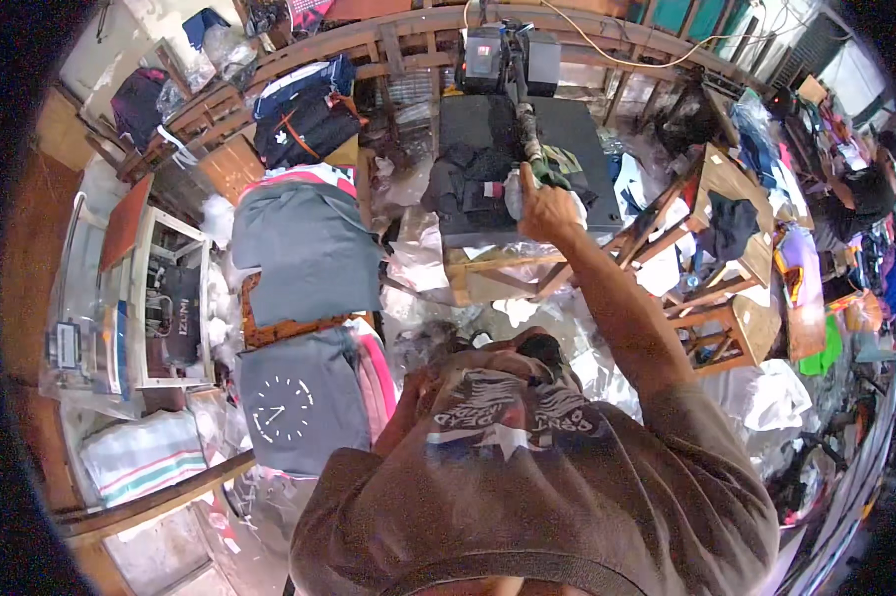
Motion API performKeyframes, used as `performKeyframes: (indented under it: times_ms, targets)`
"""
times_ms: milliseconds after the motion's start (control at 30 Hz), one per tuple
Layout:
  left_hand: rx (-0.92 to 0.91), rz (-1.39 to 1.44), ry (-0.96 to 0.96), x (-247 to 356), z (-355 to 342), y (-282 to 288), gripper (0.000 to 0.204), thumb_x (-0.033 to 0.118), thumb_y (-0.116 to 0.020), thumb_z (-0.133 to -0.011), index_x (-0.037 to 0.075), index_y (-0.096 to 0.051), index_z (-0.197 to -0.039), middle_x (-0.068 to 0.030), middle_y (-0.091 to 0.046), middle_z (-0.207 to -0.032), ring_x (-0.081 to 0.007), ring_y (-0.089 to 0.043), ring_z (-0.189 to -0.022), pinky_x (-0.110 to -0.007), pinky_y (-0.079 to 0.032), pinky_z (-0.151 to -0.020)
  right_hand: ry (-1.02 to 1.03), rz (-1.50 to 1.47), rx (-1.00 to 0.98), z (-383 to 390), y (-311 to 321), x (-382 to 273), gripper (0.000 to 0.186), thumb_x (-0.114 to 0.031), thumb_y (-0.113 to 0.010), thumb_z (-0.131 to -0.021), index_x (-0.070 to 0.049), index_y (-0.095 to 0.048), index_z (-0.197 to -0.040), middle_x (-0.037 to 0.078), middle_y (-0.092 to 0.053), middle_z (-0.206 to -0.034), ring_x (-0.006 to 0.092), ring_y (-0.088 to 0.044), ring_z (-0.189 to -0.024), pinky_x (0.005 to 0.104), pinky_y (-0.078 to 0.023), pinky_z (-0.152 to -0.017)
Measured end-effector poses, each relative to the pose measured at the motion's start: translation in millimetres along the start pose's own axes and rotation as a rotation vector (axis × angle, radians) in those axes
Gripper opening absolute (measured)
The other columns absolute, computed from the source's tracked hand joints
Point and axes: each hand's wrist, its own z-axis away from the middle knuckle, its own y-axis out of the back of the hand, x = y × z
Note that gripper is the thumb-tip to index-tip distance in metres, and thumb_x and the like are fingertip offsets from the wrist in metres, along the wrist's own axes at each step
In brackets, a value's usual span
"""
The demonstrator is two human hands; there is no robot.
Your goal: Printing designs on t-shirts using a heat press machine.
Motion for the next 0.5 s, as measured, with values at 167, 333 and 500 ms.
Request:
performKeyframes:
  times_ms: [167, 333, 500]
  targets:
    - [-0.013, 0.051, -0.041, -3, -13, -8, 0.032, 0.040, -0.052, -0.095, 0.015, -0.059, -0.114, -0.0056, -0.065, -0.096, -0.0225, -0.063, -0.075, -0.043, -0.046, -0.055, 0.071, 0.030, -0.005, -6, 1, -3, 0.086, -0.018, -0.057, -0.079, 0.004, -0.014, -0.150, 0.025, -0.069, -0.096, 0.0387, -0.069, -0.082, 0.0483, -0.055, -0.076]
    - [-0.005, 0.114, -0.035, -44, 14, -5, 0.033, 0.041, -0.052, -0.095, 0.015, -0.059, -0.115, -0.0057, -0.065, -0.097, -0.0227, -0.063, -0.076, -0.044, -0.046, -0.055, 0.051, -0.003, -0.010, -3, 4, -3, 0.088, -0.018, -0.062, -0.073, -0.002, -0.018, -0.148, 0.028, -0.068, -0.093, 0.0444, -0.067, -0.084, 0.0512, -0.053, -0.078]
    - [0.024, 0.183, 0.022, -68, 39, 1, 0.034, 0.041, -0.052, -0.095, 0.016, -0.058, -0.117, -0.0057, -0.065, -0.099, -0.0229, -0.064, -0.077, -0.044, -0.047, -0.055, 0.100, -0.006, -0.068, -2, 3, -4, 0.100, -0.026, -0.069, -0.073, -0.002, -0.011, -0.151, 0.029, -0.068, -0.089, 0.0439, -0.068, -0.083, 0.0525, -0.054, -0.078]
